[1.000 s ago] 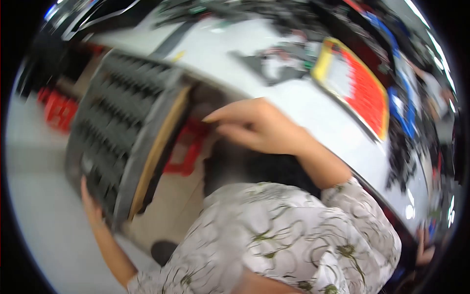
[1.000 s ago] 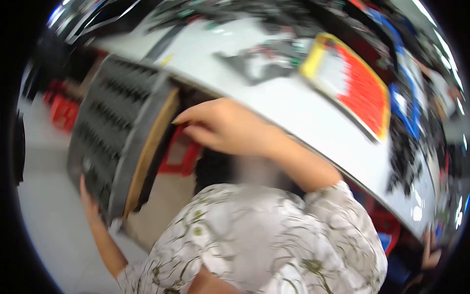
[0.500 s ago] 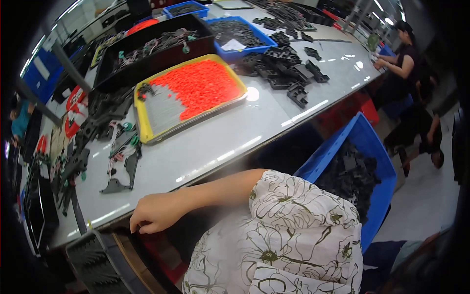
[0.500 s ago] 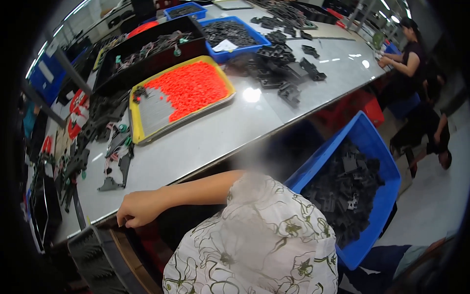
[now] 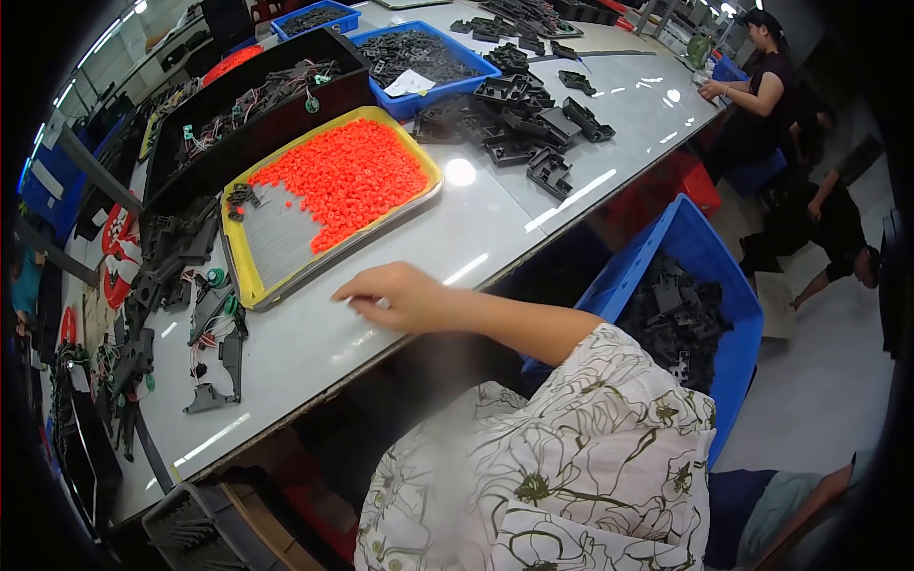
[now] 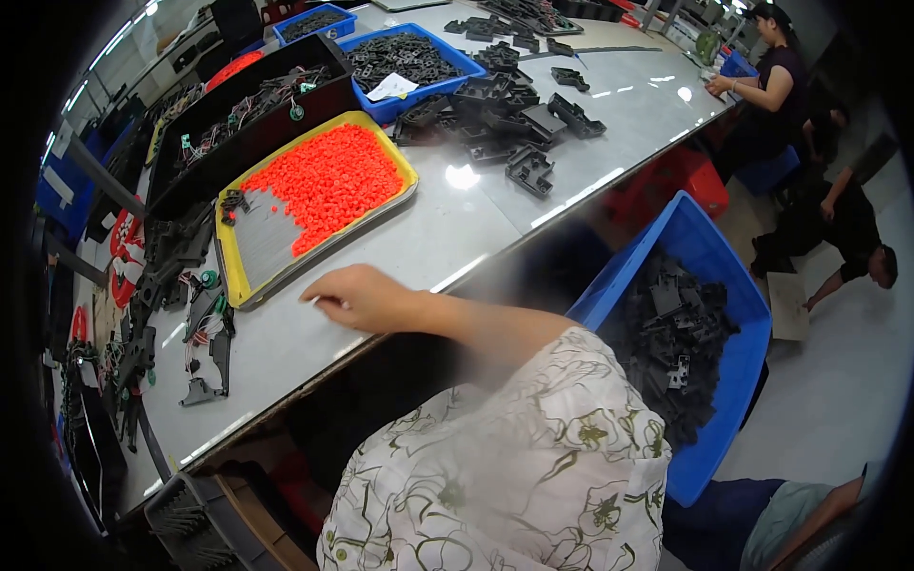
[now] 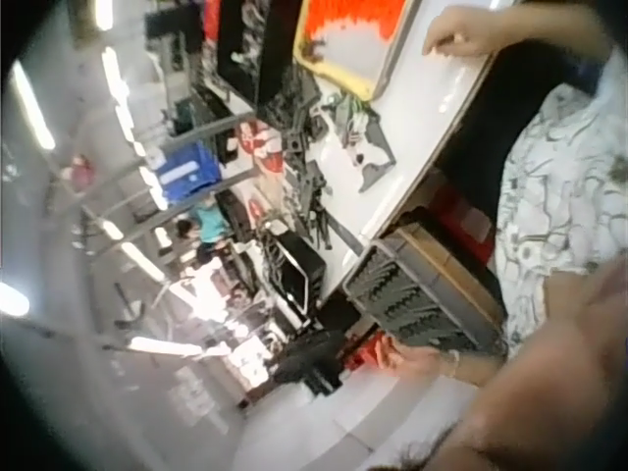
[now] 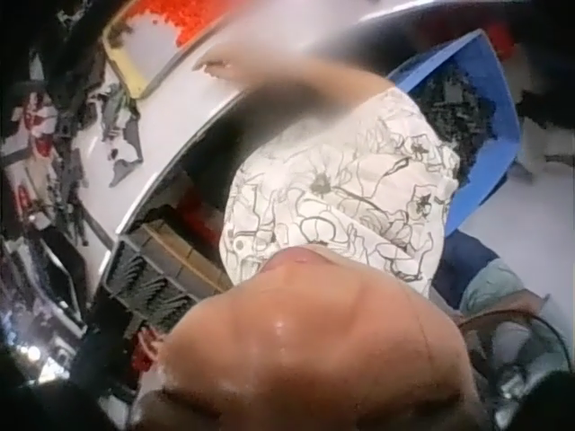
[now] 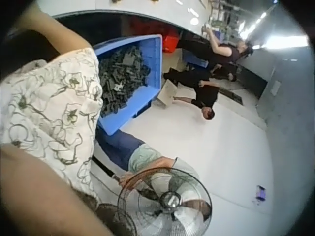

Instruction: The person assembles plastic components of a device by connecting internal wires and snap-fitting the outer plastic housing by hand.

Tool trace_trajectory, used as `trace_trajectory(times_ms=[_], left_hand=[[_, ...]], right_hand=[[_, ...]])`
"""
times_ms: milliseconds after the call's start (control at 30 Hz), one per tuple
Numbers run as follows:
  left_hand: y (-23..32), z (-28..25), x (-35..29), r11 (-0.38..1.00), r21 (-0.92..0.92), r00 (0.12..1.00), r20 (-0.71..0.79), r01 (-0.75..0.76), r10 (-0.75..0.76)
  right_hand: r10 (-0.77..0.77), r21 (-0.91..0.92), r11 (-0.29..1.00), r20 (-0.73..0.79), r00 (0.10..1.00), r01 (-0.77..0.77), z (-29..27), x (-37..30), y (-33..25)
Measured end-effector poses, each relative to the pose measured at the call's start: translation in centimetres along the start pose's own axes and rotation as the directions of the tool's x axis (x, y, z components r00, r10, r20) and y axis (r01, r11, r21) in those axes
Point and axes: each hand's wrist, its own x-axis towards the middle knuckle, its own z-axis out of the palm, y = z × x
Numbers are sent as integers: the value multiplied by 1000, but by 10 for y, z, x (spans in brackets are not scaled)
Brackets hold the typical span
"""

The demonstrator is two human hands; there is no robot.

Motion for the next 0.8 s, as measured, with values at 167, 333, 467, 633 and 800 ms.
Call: trace_trajectory(times_ms=[167,333,467,633,800], left_hand=[[81,204,-37,595,-724,438,687,350,579],[176,257,-43,223,-433,110,623,874,775],[179,298,-29,156,-454,-49,238,877,970],[150,297,2,59,-511,10,131,857,991],[95,300,30,33,-505,22,103,863,994]], right_hand=[[75,-336,932,-185,980,-135,-41,-39,24],[-11,-484,859,-345,939,-167,-39,-52,40],[41,-561,770,-431,901,-304,-39,-60,38],[-20,-592,767,-407,913,-247,-34,-49,39],[53,-601,729,-428,902,-328,-35,-54,42]])
